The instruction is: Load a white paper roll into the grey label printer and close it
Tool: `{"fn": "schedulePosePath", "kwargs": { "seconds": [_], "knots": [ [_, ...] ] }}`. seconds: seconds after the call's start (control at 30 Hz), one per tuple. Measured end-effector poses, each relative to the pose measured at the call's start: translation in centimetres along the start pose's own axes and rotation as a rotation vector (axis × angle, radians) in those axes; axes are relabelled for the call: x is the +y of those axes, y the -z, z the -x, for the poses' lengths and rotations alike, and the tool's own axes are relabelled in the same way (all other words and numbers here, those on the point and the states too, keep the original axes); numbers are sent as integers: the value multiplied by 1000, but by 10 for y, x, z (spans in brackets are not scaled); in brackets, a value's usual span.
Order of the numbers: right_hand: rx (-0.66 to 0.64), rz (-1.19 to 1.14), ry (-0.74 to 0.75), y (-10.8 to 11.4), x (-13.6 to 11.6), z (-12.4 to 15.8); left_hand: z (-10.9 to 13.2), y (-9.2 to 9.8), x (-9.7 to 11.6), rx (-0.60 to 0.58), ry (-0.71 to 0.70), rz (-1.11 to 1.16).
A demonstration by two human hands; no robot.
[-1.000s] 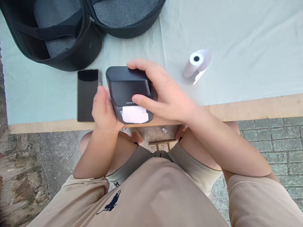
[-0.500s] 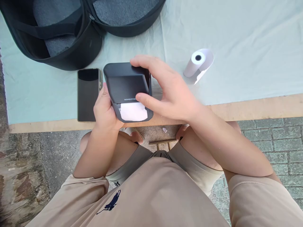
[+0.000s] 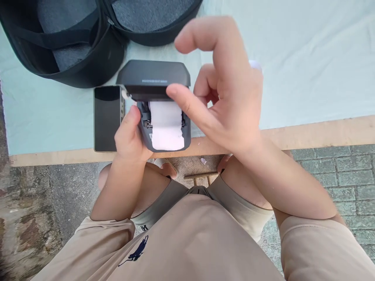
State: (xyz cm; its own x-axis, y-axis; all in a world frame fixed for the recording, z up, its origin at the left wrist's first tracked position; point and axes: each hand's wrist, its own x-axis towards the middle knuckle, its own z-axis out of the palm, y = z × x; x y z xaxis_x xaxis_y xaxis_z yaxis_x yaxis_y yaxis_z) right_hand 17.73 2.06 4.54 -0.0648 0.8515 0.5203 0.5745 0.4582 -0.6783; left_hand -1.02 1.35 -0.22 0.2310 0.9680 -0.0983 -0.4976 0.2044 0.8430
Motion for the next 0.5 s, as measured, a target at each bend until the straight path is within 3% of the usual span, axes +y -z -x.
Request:
{"fn": "schedulePosePath", "kwargs": {
  "seconds": [0.07,0.17,0.33,0.5],
  "knots": [
    [65,-92,-58,-2,-5,0,1,0,0,9,49,-7],
    [55,-174,-28,-5,-5,-1,1,0,1,42,80,6],
    [-208,148,164,-8,8,-1,2,-1,1,34,57,-29],
    [-414,386,129,-7,8,-1,3,-2,1,-9,49,-77]
  ]
}}
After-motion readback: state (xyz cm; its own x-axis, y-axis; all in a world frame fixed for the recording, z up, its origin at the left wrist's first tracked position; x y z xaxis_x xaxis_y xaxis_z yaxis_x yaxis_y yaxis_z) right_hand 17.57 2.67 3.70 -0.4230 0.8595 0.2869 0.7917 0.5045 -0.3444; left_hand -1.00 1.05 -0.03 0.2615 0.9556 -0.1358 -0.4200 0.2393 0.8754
